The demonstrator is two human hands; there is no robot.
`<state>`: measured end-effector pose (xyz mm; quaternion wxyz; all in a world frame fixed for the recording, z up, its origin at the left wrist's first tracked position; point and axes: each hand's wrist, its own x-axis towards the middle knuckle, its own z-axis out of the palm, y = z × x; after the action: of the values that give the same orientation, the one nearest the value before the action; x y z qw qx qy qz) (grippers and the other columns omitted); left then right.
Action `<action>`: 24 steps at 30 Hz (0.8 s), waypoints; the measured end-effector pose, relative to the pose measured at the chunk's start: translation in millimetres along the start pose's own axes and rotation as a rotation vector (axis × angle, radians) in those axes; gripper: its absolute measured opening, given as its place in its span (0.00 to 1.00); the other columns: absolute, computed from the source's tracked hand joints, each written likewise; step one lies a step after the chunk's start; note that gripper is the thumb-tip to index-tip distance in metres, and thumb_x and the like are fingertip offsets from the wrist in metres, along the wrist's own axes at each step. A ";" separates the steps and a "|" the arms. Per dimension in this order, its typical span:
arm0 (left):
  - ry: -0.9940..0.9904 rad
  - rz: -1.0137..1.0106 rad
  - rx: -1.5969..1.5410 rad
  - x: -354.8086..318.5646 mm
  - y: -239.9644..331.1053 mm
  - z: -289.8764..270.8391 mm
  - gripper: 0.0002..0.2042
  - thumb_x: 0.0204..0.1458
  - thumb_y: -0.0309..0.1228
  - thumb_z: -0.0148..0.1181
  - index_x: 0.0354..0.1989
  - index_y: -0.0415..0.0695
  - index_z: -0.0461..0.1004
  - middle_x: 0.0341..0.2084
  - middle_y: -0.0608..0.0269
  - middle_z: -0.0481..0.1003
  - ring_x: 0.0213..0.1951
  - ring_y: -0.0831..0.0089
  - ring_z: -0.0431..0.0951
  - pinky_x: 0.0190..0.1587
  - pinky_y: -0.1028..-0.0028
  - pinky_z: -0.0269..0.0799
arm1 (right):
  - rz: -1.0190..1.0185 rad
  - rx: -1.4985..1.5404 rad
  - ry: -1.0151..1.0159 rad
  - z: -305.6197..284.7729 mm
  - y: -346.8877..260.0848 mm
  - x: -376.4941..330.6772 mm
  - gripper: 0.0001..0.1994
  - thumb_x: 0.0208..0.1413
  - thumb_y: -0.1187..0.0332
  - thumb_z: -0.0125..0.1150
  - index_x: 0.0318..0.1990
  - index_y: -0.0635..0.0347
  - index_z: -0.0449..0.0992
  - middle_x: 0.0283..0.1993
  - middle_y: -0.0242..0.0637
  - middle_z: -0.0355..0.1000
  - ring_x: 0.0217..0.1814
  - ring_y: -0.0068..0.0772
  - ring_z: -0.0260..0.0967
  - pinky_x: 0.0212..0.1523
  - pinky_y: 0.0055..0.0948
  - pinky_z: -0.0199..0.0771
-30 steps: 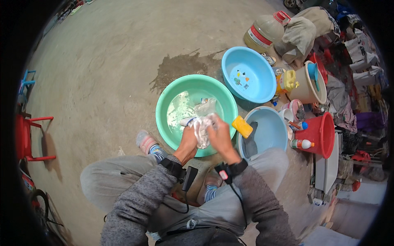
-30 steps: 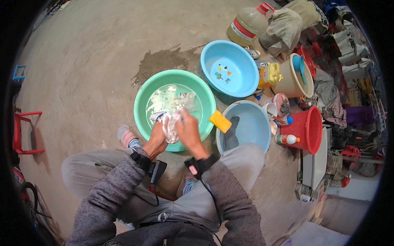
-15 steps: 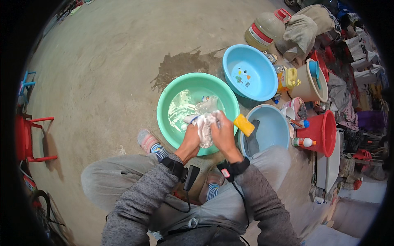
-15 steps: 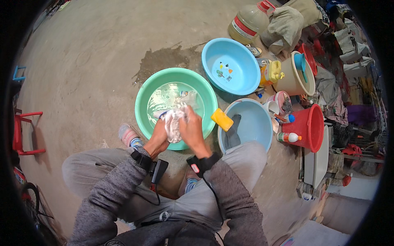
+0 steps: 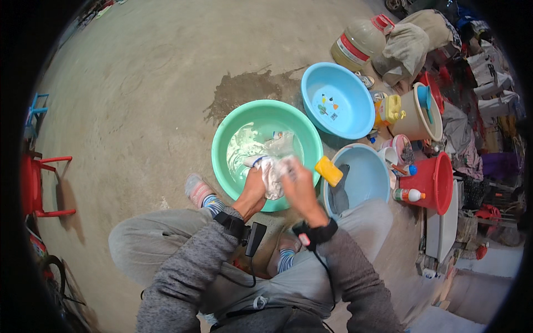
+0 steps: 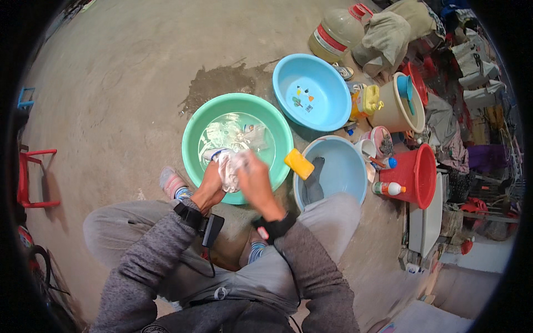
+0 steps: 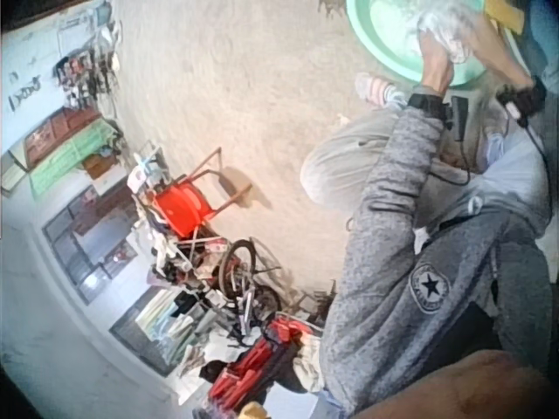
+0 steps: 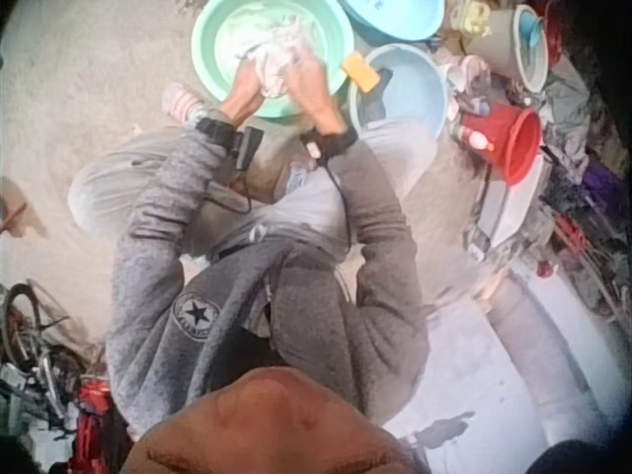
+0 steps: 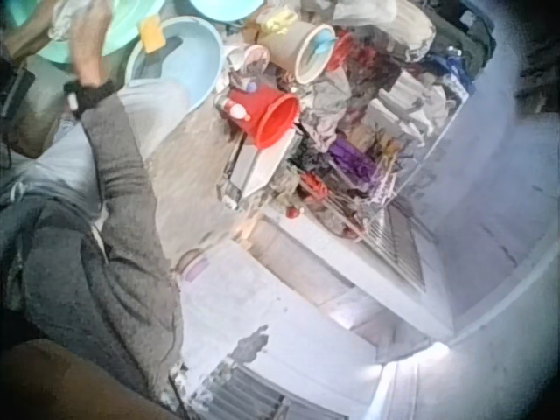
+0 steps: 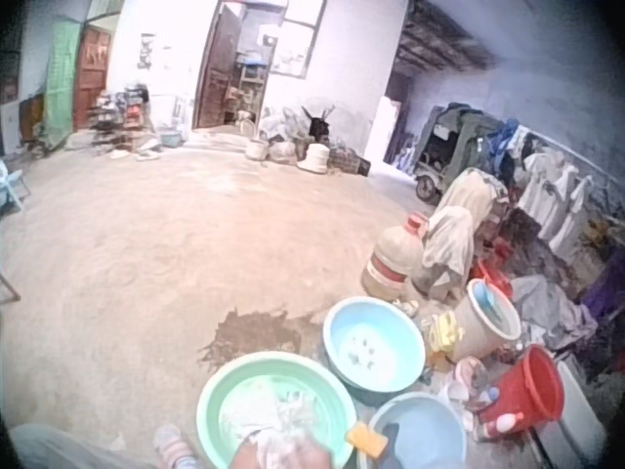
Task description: The person sits on the floor and washes a small piece of cloth in a green basin using a yellow sponge. They scrub the cloth repeatedly, rinse it in the water, and wring it out.
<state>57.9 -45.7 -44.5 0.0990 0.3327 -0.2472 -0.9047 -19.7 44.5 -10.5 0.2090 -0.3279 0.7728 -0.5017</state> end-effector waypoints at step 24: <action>0.018 0.005 0.005 0.1 -1.4 -0.2 0.09 0.62 0.32 0.46 0.42 0.43 0.72 0.33 0.68 0.75 0.32 0.78 0.75 0.32 0.76 0.73 | -0.254 -0.080 -0.005 -1.0 -8.9 1.1 0.07 0.53 0.77 0.53 0.39 0.68 0.69 0.32 0.49 0.71 0.34 0.41 0.73 0.37 0.33 0.71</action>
<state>57.9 -44.7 -45.3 0.1024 0.3404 -0.2493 -0.9008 -18.5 41.8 -2.0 0.1324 -0.4323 0.7439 -0.4922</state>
